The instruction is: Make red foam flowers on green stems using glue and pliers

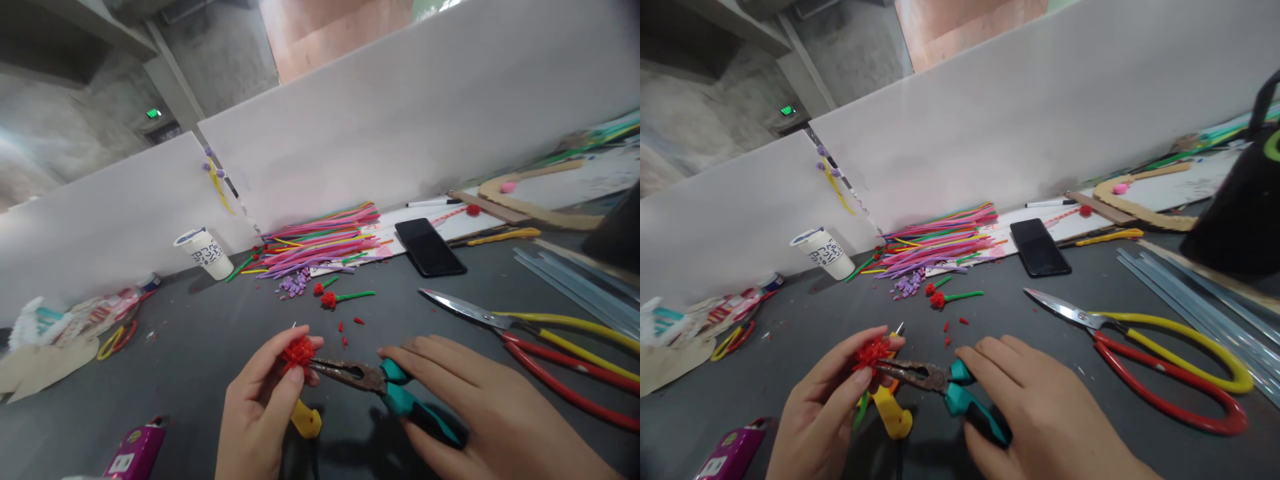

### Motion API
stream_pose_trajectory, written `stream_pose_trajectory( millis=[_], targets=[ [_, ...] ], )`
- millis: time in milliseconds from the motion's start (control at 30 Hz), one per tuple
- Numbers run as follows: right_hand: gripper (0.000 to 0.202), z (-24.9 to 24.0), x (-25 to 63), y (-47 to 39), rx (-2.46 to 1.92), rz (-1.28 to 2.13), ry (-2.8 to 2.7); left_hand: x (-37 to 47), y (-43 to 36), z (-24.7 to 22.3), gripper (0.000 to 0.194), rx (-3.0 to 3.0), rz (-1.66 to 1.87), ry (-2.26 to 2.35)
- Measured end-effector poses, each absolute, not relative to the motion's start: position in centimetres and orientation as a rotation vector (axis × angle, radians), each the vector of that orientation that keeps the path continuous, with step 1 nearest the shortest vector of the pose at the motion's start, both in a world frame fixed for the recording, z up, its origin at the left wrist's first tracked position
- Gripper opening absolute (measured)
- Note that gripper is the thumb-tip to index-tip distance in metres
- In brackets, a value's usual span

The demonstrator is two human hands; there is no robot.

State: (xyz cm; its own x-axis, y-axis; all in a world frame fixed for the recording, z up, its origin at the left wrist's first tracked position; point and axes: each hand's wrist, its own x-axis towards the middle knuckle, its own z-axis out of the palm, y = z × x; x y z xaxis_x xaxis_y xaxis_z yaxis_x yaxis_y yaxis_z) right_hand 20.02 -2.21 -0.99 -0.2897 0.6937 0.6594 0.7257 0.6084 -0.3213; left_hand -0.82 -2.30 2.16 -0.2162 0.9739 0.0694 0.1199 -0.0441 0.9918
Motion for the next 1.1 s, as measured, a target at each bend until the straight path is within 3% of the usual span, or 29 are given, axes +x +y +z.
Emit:
stream_pose_trajectory(
  millis=[600, 1100],
  targets=[
    [0.026, -0.45, 20.13, -2.03, -1.086, 0.189, -2.072, -0.46, -2.44, 2.75, 0.029, 1.318, 1.352, 1.53],
    [0.032, -0.62, 19.87, -2.21, -1.123, -0.035, -2.006, -0.51, -2.39, 2.53, 0.026, 1.232, 1.348, 1.483]
  ],
)
